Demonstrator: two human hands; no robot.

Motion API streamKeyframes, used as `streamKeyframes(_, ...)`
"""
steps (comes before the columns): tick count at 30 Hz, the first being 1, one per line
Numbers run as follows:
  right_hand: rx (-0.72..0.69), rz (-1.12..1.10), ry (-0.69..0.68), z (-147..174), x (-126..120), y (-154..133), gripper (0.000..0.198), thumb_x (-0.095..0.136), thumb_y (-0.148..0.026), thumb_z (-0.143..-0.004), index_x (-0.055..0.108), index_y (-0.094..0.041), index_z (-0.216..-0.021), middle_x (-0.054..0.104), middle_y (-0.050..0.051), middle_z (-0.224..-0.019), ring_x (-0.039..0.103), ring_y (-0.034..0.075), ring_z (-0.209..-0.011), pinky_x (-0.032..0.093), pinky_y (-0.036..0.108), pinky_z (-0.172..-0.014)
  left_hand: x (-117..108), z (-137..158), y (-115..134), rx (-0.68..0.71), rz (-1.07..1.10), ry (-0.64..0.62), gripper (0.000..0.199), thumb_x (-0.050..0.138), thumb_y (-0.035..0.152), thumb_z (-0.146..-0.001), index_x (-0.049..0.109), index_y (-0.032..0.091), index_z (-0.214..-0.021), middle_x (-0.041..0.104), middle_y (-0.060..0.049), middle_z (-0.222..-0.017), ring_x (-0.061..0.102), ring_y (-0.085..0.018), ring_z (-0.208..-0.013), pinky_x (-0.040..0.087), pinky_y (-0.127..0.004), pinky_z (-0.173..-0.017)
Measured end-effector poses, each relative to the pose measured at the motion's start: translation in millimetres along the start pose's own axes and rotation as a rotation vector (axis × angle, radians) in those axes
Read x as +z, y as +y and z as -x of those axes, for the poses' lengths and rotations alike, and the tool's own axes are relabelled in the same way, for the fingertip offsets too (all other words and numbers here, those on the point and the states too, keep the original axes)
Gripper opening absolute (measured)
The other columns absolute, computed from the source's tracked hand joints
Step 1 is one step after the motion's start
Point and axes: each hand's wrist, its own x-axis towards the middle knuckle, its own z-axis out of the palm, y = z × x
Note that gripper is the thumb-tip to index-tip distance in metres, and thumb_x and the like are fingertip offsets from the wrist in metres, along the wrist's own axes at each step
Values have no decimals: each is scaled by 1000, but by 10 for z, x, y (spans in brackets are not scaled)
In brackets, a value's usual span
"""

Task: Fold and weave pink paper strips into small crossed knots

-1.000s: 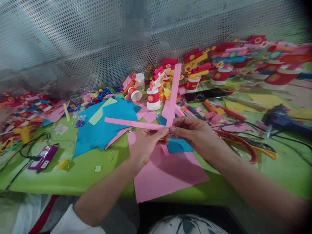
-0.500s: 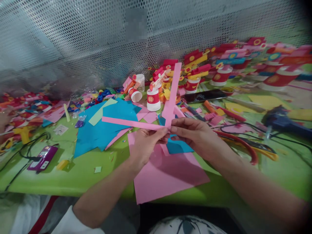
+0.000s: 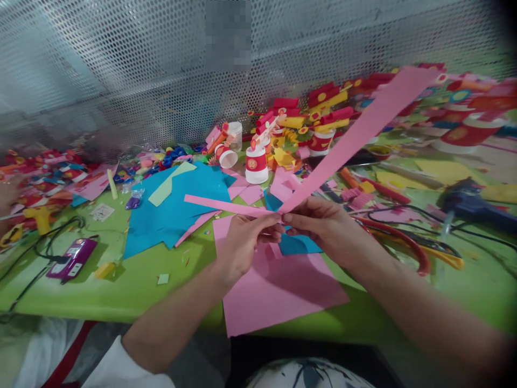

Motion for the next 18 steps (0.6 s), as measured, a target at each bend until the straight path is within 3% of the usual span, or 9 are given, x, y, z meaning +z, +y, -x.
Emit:
streamKeyframes(5,15,13,-37,-4,-10,9,20,86,-34,-73,77,-25,-89,76,0,-84,69,17,-74,57,33,-72,6,-2,8,-14,-11,5,19,80,32,-74,77,14,-73,71,-5,-67,62,-11,-59,52,-26,-63)
streamKeyframes(11,36,46,-14,-7,14,-12,22,87,-36,-71,75,-22,-83,74,1,-80,68,17,-72,57,33,-71,25,-5,-15,43,-35,29,19,81,33,-73,77,14,-76,71,-4,-67,62,-12,-59,53,-27,-64)
streamKeyframes(18,-45,87,32,-12,17,0,23,87,-41,-71,77,-25,-84,74,1,-82,68,16,-72,55,30,-67,14,-17,-15,42,-30,5,20,80,32,-75,77,13,-77,71,-5,-68,61,-11,-57,52,-25,-62)
